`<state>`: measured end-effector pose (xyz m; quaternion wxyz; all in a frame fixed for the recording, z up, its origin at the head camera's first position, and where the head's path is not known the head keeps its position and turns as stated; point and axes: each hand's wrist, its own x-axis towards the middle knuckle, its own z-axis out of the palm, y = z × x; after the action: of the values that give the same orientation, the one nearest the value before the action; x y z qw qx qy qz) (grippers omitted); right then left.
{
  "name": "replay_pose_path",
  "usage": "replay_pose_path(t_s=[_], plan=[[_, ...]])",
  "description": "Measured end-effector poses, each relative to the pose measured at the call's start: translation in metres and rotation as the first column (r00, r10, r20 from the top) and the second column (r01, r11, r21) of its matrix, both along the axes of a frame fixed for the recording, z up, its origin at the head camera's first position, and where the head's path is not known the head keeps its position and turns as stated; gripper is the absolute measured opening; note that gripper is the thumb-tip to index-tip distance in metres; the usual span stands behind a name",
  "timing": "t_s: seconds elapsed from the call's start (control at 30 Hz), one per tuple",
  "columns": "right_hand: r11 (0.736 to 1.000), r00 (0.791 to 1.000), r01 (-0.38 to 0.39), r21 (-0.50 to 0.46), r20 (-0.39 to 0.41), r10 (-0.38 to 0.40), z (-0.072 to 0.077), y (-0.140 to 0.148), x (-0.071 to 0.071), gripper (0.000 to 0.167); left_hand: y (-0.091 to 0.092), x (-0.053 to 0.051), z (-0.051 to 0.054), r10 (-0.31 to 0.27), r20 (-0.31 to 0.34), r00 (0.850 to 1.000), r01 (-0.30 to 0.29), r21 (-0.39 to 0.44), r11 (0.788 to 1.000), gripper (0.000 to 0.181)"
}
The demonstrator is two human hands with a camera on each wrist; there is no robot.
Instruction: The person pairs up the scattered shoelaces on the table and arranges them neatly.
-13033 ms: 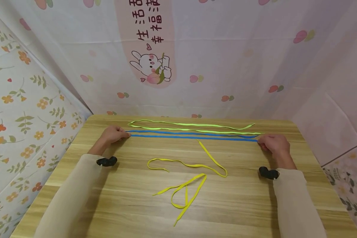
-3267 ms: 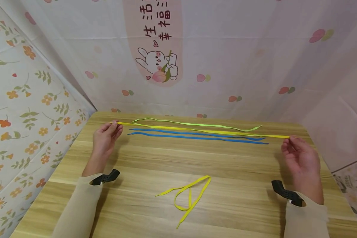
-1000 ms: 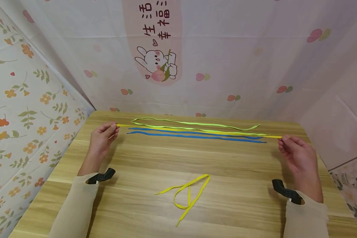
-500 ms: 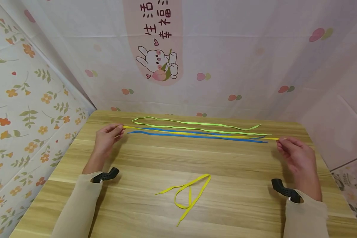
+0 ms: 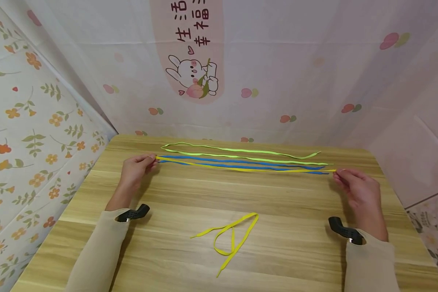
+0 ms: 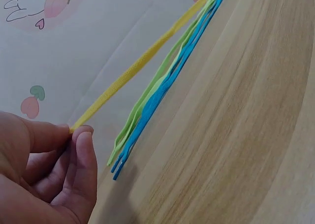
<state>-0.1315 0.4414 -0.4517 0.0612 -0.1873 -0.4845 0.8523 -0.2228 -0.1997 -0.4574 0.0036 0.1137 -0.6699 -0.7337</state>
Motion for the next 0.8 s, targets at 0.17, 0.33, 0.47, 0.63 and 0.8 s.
replay_pose_path(t_s=[0.17, 0.33, 0.47, 0.63, 0.8], plan=[[1.000, 0.999, -0.003, 0.009, 0.032, 0.003, -0.0004, -0.0015, -0.0015, 0.023, -0.0022, 0.0013, -0.0001, -0.019, 0.024, 1.000, 0.019, -0.022, 1.000, 0.036], [0.999, 0.999, -0.002, 0.045, 0.054, 0.000, -0.0005, -0.0038, -0.0031, 0.023, -0.0016, 0.0010, -0.0011, -0.017, 0.046, 0.999, 0.018, -0.029, 0.999, 0.036], [0.997, 0.998, 0.005, 0.075, 0.066, -0.010, -0.0006, -0.0057, -0.0031, 0.024, -0.0016, -0.0007, -0.0035, -0.016, 0.063, 0.998, 0.018, -0.025, 1.000, 0.035], [0.988, 0.995, -0.001, 0.154, 0.100, -0.014, -0.0019, -0.0064, -0.0034, 0.029, -0.0028, -0.0016, -0.0056, -0.030, 0.089, 0.996, 0.032, -0.028, 0.999, 0.037], [0.974, 0.990, -0.019, 0.227, 0.143, -0.014, -0.0039, -0.0061, -0.0038, 0.031, -0.0041, -0.0014, -0.0067, -0.042, 0.120, 0.992, 0.047, -0.036, 0.998, 0.035]])
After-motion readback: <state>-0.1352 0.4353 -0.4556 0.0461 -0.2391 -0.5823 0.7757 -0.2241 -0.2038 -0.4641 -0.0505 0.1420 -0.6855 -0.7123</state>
